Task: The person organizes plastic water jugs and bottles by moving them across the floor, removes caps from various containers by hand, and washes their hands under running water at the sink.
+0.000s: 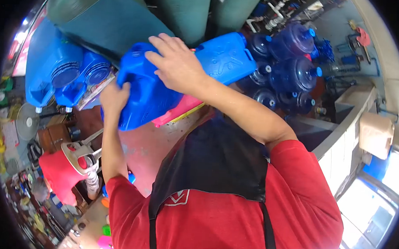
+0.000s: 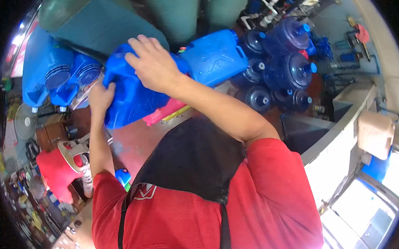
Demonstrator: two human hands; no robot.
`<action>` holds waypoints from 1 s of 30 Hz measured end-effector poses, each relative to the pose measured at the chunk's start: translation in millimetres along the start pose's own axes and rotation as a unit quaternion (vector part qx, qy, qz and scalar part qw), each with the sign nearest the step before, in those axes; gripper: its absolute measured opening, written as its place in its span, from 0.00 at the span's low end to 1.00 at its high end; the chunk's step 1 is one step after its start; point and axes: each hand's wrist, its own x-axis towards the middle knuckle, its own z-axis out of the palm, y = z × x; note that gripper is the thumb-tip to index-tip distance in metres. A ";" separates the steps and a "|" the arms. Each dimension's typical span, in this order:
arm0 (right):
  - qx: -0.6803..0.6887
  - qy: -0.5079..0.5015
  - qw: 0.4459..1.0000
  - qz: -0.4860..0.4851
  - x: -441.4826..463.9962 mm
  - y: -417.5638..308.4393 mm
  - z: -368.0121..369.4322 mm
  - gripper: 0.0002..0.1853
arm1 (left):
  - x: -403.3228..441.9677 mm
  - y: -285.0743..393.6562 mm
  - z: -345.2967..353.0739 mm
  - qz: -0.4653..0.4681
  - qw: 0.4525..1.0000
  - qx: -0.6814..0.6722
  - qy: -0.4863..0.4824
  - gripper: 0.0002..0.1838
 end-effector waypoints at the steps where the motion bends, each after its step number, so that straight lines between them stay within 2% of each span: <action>1: 0.054 0.016 0.998 0.019 -8.0 9.2 -10.5 0.22 | -2.4 -4.0 -13.2 -0.073 0.996 0.001 -0.046 0.25; 2: 0.043 0.013 0.998 0.047 -24.7 21.7 -14.5 0.21 | -2.8 -36.3 1.6 -0.104 0.993 -0.042 -0.026 0.23; 3: 0.032 0.008 0.996 0.078 -47.5 36.7 -17.5 0.21 | -7.5 -45.1 0.0 -0.141 0.979 -0.140 -0.038 0.23; 4: 0.023 -0.014 0.994 0.109 -73.8 52.9 -19.7 0.20 | -7.1 -69.4 19.4 -0.218 0.952 -0.208 -0.058 0.21; 6: 0.000 -0.087 0.974 0.207 -140.4 75.8 -27.8 0.20 | -19.0 -79.4 45.9 -0.278 0.867 -0.401 -0.097 0.16; 8: -0.011 -0.143 0.946 0.290 -209.1 89.1 -39.4 0.20 | -24.9 -90.5 85.8 -0.298 0.831 -0.454 -0.116 0.11; 9: -0.014 -0.158 0.932 0.325 -242.6 92.0 -46.5 0.20 | -27.2 -112.6 127.0 -0.305 0.784 -0.522 -0.137 0.10; 11: -0.036 -0.215 0.895 0.390 -303.7 88.3 -69.3 0.20 | -32.2 -111.1 150.3 -0.338 0.745 -0.539 -0.203 0.07; 15: -0.067 -0.216 0.827 0.515 -386.9 62.2 -112.7 0.20 | -48.2 -145.7 217.8 -0.370 0.677 -0.582 -0.256 0.04; 18: -0.079 -0.224 0.769 0.593 -412.5 47.5 -134.5 0.20 | -46.3 -153.4 244.9 -0.408 0.660 -0.578 -0.254 0.04; 19: -0.076 -0.235 0.739 0.626 -415.1 42.6 -140.1 0.20 | -42.4 -185.0 285.7 -0.400 0.688 -0.564 -0.222 0.09; 20: -0.077 -0.234 0.735 0.632 -416.1 38.3 -143.2 0.20 | -40.9 -184.7 296.8 -0.398 0.689 -0.561 -0.228 0.09; 22: -0.083 -0.234 0.730 0.637 -417.7 33.5 -147.5 0.20 | -34.2 -173.7 304.4 -0.457 0.750 -0.437 -0.194 0.21; 23: -0.084 -0.231 0.727 0.641 -420.0 33.7 -147.6 0.20 | -28.0 -166.0 303.5 -0.454 0.751 -0.437 -0.197 0.21; 26: -0.045 -0.214 0.707 0.672 -427.4 31.5 -149.8 0.20 | -7.1 -136.8 283.2 -0.501 0.695 -0.450 -0.252 0.32; 27: -0.037 -0.219 0.716 0.661 -427.8 31.9 -151.1 0.20 | 1.3 -125.1 271.9 -0.491 0.727 -0.412 -0.246 0.30; 28: -0.030 -0.223 0.725 0.651 -428.6 32.7 -152.5 0.20 | -51.6 -146.7 276.0 -0.485 0.729 -0.413 -0.250 0.30; 30: -0.036 -0.208 0.733 0.646 -435.9 35.1 -154.5 0.20 | 6.4 -177.5 327.4 -0.363 0.786 -0.422 -0.269 0.33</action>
